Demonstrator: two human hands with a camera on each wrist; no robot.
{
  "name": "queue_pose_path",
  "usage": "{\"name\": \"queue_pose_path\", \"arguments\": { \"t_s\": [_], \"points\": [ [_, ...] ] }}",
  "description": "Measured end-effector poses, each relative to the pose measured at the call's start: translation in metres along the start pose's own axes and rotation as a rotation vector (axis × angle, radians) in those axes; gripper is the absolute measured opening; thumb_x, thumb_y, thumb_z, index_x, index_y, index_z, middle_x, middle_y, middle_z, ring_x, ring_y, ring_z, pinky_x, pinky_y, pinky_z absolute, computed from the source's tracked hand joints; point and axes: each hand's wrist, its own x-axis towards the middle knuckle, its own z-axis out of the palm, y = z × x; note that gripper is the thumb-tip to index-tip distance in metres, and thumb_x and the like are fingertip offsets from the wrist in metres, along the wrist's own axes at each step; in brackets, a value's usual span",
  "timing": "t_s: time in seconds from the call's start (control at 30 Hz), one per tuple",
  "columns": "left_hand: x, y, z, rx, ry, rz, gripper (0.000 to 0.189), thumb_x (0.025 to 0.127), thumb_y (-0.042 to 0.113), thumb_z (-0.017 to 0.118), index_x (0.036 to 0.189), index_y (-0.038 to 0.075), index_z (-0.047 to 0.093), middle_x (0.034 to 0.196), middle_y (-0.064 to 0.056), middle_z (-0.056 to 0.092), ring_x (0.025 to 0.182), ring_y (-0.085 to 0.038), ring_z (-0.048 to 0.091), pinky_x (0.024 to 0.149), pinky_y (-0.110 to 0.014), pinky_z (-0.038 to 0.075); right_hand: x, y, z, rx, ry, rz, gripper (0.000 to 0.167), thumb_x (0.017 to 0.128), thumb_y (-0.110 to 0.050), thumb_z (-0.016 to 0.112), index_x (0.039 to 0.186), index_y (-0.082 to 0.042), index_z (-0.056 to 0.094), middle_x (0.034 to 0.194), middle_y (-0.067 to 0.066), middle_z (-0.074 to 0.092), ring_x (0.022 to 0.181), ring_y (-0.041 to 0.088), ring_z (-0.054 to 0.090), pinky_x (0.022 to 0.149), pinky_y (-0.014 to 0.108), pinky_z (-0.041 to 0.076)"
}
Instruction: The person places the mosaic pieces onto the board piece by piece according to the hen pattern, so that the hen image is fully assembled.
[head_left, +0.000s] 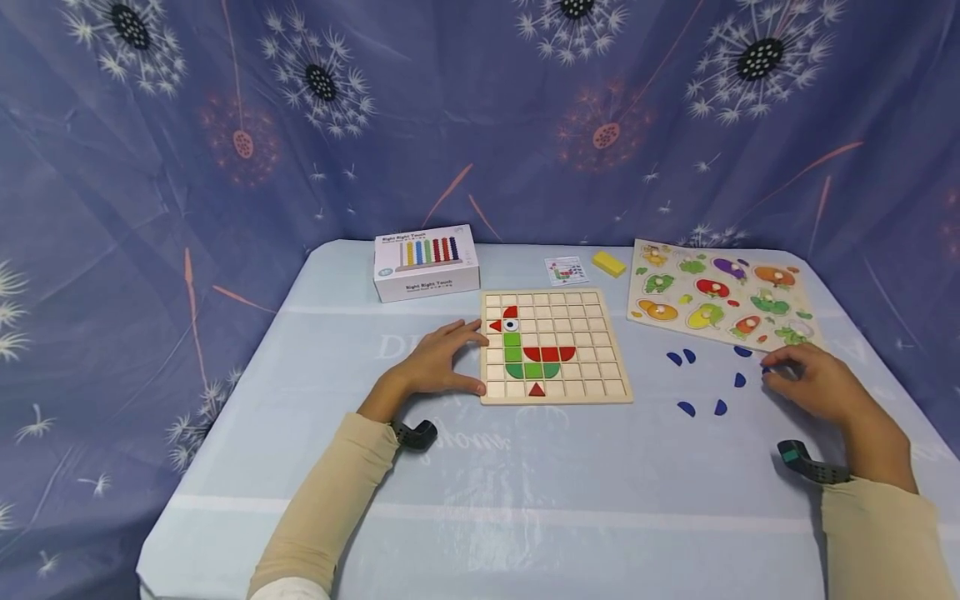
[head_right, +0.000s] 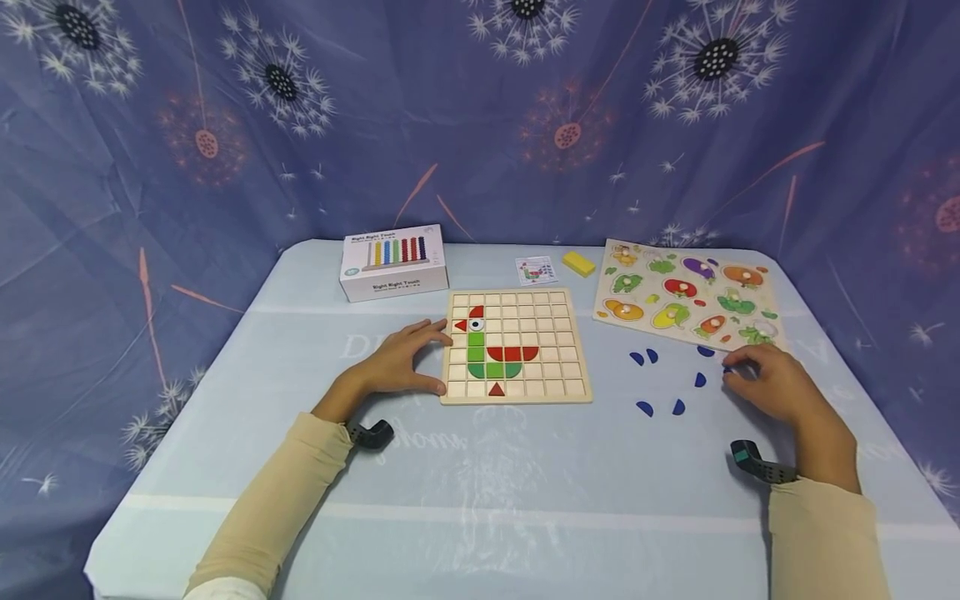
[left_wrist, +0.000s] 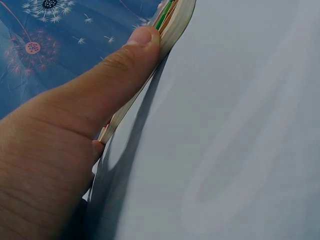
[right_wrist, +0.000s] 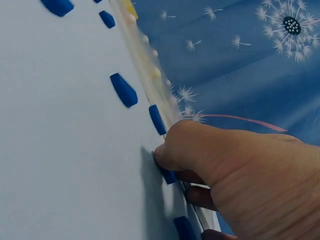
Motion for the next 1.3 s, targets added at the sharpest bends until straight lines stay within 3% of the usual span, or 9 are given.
{"name": "queue_pose_path", "arguments": {
  "t_s": [0.27, 0.53, 0.7, 1.07, 1.3],
  "points": [
    [0.000, -0.001, -0.001, 0.014, 0.003, 0.003, 0.086, 0.073, 0.067, 0.081, 0.144, 0.028, 0.052, 0.167, 0.007, 0.021, 0.153, -0.024, 0.010, 0.119, -0.055, 0.014, -0.003, 0.002, 0.003, 0.006, 0.034, -0.039, 0.019, 0.089, 0.003, 0.071, 0.109, 0.003, 0.069, 0.115, 0.033, 0.056, 0.114, 0.054, 0.046, 0.097, 0.075, 0.030],
    [0.001, -0.001, 0.001, -0.001, -0.002, 0.004, 0.086, 0.072, 0.068, 0.081, 0.143, 0.028, 0.053, 0.167, 0.006, 0.022, 0.153, -0.025, 0.011, 0.119, -0.056, 0.014, -0.014, 0.005, 0.001, -0.004, 0.012, 0.070, 0.023, 0.094, -0.004, 0.065, 0.116, 0.004, 0.063, 0.125, 0.036, 0.047, 0.119, 0.061, 0.038, 0.102, 0.076, 0.024],
    [0.001, 0.000, 0.001, -0.004, -0.001, -0.009, 0.086, 0.072, 0.068, 0.081, 0.143, 0.030, 0.053, 0.166, 0.008, 0.021, 0.153, -0.023, 0.010, 0.119, -0.055, 0.014, -0.017, 0.007, 0.003, -0.008, 0.033, 0.041, 0.021, 0.095, 0.002, 0.062, 0.115, 0.003, 0.066, 0.123, 0.036, 0.048, 0.118, 0.061, 0.039, 0.102, 0.077, 0.022],
    [0.000, -0.001, 0.001, 0.001, 0.005, -0.009, 0.086, 0.071, 0.068, 0.081, 0.142, 0.030, 0.053, 0.166, 0.008, 0.021, 0.153, -0.023, 0.011, 0.119, -0.055, 0.014, -0.015, 0.005, 0.006, 0.009, 0.056, -0.024, 0.021, 0.092, 0.003, 0.067, 0.113, 0.002, 0.068, 0.117, 0.031, 0.052, 0.114, 0.056, 0.043, 0.097, 0.077, 0.028],
    [0.000, -0.001, 0.001, 0.006, 0.007, -0.006, 0.086, 0.071, 0.069, 0.081, 0.143, 0.030, 0.053, 0.167, 0.008, 0.021, 0.153, -0.023, 0.011, 0.119, -0.054, 0.014, -0.014, 0.002, 0.002, 0.006, -0.001, 0.138, 0.035, 0.097, -0.017, 0.067, 0.122, 0.005, 0.056, 0.131, 0.038, 0.041, 0.120, 0.060, 0.035, 0.099, 0.077, 0.026]
  ]
}}
